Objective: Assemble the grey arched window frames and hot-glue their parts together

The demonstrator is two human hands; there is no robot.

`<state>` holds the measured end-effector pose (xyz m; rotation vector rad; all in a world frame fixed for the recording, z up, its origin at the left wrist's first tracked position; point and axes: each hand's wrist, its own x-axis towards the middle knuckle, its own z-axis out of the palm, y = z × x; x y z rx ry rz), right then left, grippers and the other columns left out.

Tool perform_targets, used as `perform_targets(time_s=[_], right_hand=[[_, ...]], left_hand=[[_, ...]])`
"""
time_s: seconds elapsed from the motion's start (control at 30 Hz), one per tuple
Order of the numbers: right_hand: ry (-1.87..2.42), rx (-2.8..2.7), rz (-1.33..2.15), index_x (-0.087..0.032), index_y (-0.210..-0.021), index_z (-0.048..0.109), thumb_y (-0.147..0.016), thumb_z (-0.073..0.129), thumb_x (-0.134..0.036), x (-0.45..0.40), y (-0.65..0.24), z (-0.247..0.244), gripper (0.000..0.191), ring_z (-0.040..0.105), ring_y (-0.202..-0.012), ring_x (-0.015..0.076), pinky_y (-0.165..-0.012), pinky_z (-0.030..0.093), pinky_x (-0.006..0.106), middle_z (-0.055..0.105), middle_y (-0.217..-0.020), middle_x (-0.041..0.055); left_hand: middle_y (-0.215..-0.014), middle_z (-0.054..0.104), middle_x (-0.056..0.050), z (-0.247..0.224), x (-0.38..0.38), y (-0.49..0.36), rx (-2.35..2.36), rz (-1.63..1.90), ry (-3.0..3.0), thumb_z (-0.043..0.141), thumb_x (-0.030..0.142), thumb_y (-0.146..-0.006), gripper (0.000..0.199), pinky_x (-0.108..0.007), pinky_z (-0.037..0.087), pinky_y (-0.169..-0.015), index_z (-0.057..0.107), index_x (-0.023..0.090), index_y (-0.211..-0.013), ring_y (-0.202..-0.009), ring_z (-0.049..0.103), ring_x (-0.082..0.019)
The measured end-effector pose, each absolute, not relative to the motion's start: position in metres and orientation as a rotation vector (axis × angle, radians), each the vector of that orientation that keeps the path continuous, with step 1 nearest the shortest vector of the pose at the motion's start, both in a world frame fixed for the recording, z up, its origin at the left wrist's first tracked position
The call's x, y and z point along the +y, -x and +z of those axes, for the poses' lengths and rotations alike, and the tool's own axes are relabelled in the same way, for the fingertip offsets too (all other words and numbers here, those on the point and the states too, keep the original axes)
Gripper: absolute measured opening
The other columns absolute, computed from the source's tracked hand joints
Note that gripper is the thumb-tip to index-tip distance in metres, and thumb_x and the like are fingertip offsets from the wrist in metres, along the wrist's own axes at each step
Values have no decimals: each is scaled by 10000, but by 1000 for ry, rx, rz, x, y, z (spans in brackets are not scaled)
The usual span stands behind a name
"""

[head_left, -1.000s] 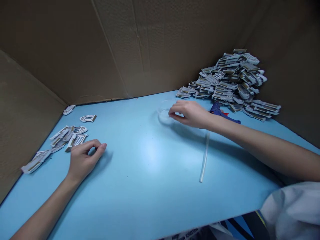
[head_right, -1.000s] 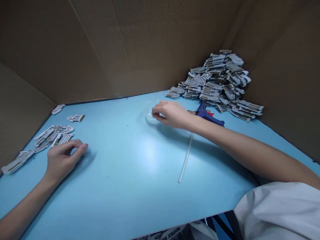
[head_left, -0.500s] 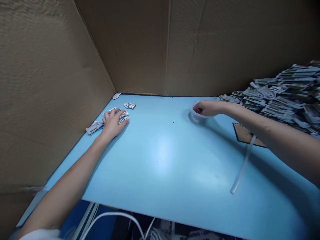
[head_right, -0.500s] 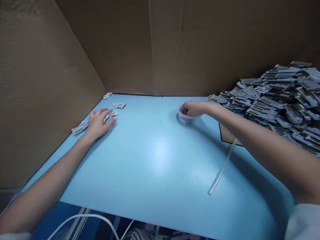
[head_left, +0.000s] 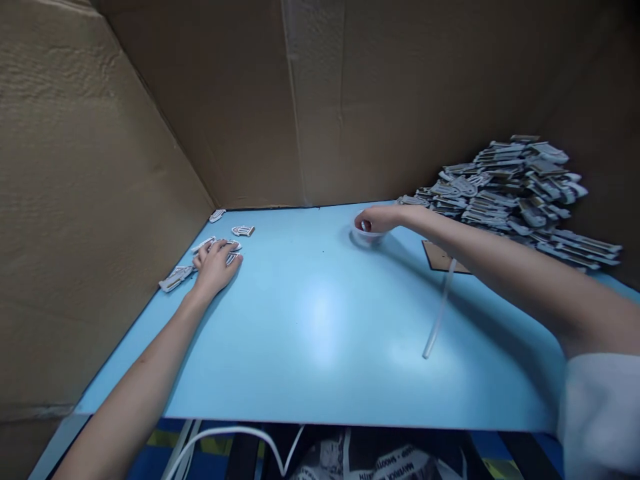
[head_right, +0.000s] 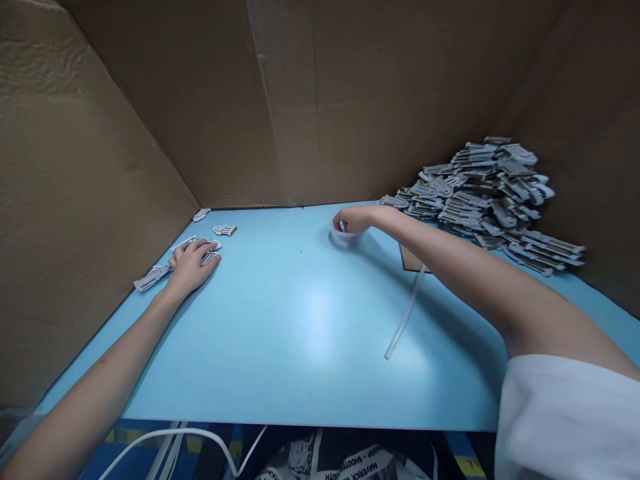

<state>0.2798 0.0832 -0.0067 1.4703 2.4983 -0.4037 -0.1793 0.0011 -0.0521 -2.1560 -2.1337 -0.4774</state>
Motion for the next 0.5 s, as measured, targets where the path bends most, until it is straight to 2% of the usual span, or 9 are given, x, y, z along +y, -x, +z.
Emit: perform_targets(time_s=[0.1, 0.3, 0.5], right_hand=[[-1474, 2510, -398, -151, -942, 758, -736, 559, -50, 83, -281, -6, 304, 585, -795, 166, -699, 371, 270, 731, -924, 66], [-1405, 2513, -496, -186, -995, 746, -671, 571, -30, 86, -285, 0, 399, 581, -751, 157, -675, 371, 260, 724, -927, 35], [-1375, 2589, -526, -178, -930, 710, -754, 602, -89, 87, -288, -6, 225, 504, -711, 136, -644, 342, 252, 660, -841, 19]], left_hand=[[-1576, 503, -92, -51, 1, 178, -2140, -479, 2148, 493, 460, -952, 500, -622, 296, -1154, 684, 236, -1356, -1491, 292, -418], [-1567, 512, -97, -48, 1, 177, -2140, -480, 2151, 481, 478, -949, 517, -632, 312, -1144, 691, 226, -1349, -1489, 299, -417], [-1559, 519, -88, -48, 4, 180, -2143, -500, 2164, 507, 483, -938, 512, -625, 312, -1155, 694, 230, -1342, -1490, 300, -420]])
